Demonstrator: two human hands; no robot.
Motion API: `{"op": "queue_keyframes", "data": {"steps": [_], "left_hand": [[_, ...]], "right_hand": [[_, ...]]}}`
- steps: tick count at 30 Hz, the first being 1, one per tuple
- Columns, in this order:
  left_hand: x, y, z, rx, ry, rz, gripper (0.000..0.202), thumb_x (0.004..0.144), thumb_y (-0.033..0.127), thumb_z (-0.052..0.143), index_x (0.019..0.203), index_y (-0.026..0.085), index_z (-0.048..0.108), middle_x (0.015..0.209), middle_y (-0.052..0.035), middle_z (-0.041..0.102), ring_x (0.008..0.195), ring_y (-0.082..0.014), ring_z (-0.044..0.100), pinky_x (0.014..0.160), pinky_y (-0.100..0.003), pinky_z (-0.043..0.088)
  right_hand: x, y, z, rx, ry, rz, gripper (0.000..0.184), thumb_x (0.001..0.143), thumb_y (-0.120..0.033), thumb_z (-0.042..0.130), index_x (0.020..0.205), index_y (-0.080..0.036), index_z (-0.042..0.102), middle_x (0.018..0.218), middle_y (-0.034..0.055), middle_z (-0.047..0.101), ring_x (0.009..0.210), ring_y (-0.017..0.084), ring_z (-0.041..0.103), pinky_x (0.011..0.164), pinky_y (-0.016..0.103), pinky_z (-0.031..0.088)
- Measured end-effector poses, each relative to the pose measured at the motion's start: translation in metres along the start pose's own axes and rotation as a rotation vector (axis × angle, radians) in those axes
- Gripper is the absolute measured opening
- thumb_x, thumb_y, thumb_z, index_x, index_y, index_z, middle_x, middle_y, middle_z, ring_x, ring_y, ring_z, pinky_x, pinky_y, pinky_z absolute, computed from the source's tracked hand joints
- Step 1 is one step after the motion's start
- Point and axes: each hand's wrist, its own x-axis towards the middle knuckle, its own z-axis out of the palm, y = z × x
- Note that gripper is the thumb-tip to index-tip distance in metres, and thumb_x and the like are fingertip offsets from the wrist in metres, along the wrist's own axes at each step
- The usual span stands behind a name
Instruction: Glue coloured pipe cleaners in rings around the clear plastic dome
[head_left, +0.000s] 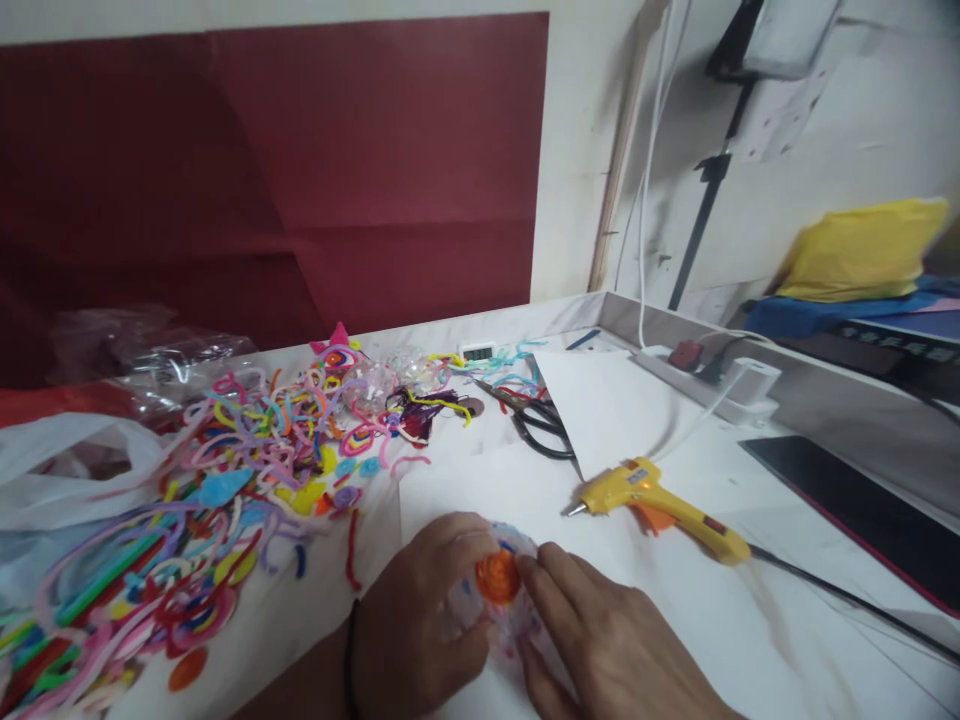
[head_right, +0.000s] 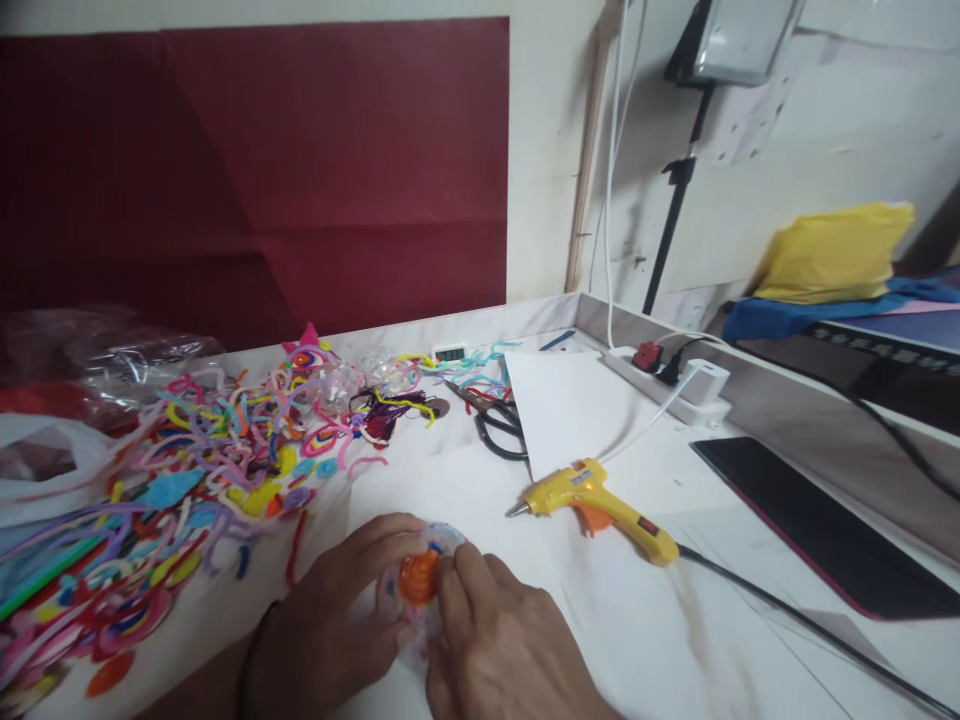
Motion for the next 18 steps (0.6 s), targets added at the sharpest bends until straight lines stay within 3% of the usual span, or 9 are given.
{"op": "queue_keyframes", "data": {"steps": [5, 11, 18], "left_hand": [[-0.002, -0.012, -0.007, -0.084, -0.104, 0.035, 0.046, 0.082, 0.024, 0.061, 0.127, 0.025, 0.050, 0.125, -0.0074, 0.061, 0.117, -0.0222, 0.059, 0.101, -0.036, 0.050], [-0.004, -0.004, -0.002, -0.011, -0.051, 0.012, 0.045, 0.085, 0.027, 0.061, 0.127, 0.024, 0.049, 0.124, -0.0072, 0.063, 0.116, -0.0225, 0.060, 0.101, -0.036, 0.050], [-0.010, 0.016, 0.011, 0.160, 0.050, -0.088, 0.044, 0.082, 0.028, 0.064, 0.123, 0.021, 0.049, 0.117, -0.0104, 0.065, 0.105, -0.0286, 0.065, 0.088, -0.044, 0.057]], "right_hand": [[0.000, -0.001, -0.001, -0.015, -0.014, 0.011, 0.040, 0.072, -0.021, 0.067, 0.109, -0.009, 0.057, 0.093, 0.0133, 0.068, 0.072, 0.025, 0.067, 0.049, 0.032, 0.058], [0.007, 0.002, -0.011, 0.058, -0.072, 0.039, 0.033, 0.066, -0.013, 0.076, 0.096, -0.013, 0.063, 0.086, 0.0081, 0.069, 0.066, 0.024, 0.067, 0.048, 0.034, 0.059], [0.006, 0.017, -0.020, 0.189, -0.317, 0.023, 0.031, 0.080, -0.014, 0.068, 0.109, -0.010, 0.062, 0.098, 0.0125, 0.066, 0.081, 0.028, 0.067, 0.065, 0.042, 0.060]]}}
